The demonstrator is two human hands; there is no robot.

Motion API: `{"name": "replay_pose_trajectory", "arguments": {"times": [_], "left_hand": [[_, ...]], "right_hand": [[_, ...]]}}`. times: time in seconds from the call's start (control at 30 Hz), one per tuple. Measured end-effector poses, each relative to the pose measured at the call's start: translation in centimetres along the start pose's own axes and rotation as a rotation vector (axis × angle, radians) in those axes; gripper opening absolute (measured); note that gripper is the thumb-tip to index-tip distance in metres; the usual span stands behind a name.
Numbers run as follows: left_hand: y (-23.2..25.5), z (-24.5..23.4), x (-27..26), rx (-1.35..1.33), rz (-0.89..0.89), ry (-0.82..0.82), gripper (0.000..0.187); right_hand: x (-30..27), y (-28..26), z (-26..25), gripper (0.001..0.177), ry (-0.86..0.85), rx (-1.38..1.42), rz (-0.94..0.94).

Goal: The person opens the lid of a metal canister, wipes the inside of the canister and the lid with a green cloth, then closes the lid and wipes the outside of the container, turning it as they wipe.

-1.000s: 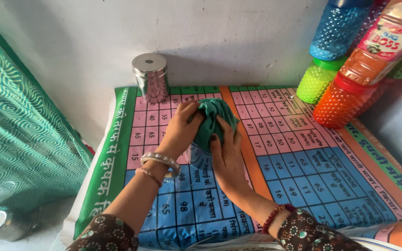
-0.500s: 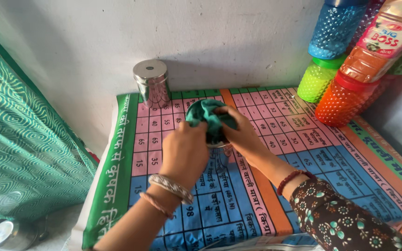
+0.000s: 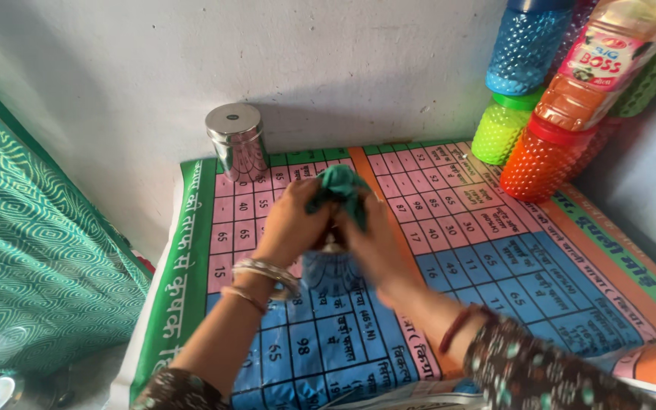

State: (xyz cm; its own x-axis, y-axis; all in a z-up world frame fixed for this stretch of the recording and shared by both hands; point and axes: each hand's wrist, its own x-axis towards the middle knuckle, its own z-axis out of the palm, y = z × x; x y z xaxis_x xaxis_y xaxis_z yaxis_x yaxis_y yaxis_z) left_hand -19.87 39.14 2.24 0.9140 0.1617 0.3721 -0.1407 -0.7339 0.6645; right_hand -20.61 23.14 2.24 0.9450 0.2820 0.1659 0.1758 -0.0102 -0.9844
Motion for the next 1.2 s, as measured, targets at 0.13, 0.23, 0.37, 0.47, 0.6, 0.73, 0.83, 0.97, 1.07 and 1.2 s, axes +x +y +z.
{"name": "replay_pose_trajectory", "arguments": {"times": [0.13, 0.23, 0.37, 0.47, 0.6, 0.73, 0.83, 0.97, 1.07, 1.2], "left_hand": [[-2.9, -0.1, 0.4, -0.725, -0.397, -0.071, 0.045], [-4.6, 0.8, -1.3, -1.109, -0.646, 0.055, 0.052], [-5.4, 2.9, -4.6, -1.065, -0.794, 0.182, 0.069], [-4.7, 3.6, -6.3, -1.041, -0.844, 0.232, 0.066], [-2.0, 2.4, -7.2, -1.005, -0.773, 0.272, 0.068], [0.1, -0.1, -4.6, -1.061, -0.536, 0.276, 0.063], [-0.4, -1.3, -2.3, -1.069, -0.591, 0.165, 0.062], [-4.4, 0.5, -2.1, -1.134, -0.713, 0.094, 0.058], [-8.4, 3.4, -3.9, -1.033, -0.693, 0.032, 0.065], [-11.5, 3.8, -4.5, -0.763, -0.441, 0.021, 0.057]], "right_hand": [[-2.0, -0.4, 1.0, 0.058, 0.055, -0.463, -0.314], [0.2, -0.2, -0.3, 0.056, -0.104, -0.427, -0.293], [3.1, 0.1, -1.9, 0.053, -0.317, -0.079, 0.122], [3.3, 0.7, -2.0, 0.052, -0.279, -0.018, 0.219], [3.4, 0.7, -2.0, 0.052, -0.278, 0.05, 0.265], [3.1, 0.5, -2.2, 0.052, -0.284, 0.046, 0.304], [3.0, 0.3, -2.0, 0.053, -0.288, 0.079, 0.33], [2.9, 0.5, -2.0, 0.058, -0.285, 0.063, 0.327], [2.8, 0.8, -2.0, 0.059, -0.287, 0.097, 0.294], [2.9, 0.7, -1.6, 0.06, -0.235, 0.062, 0.325]]}}
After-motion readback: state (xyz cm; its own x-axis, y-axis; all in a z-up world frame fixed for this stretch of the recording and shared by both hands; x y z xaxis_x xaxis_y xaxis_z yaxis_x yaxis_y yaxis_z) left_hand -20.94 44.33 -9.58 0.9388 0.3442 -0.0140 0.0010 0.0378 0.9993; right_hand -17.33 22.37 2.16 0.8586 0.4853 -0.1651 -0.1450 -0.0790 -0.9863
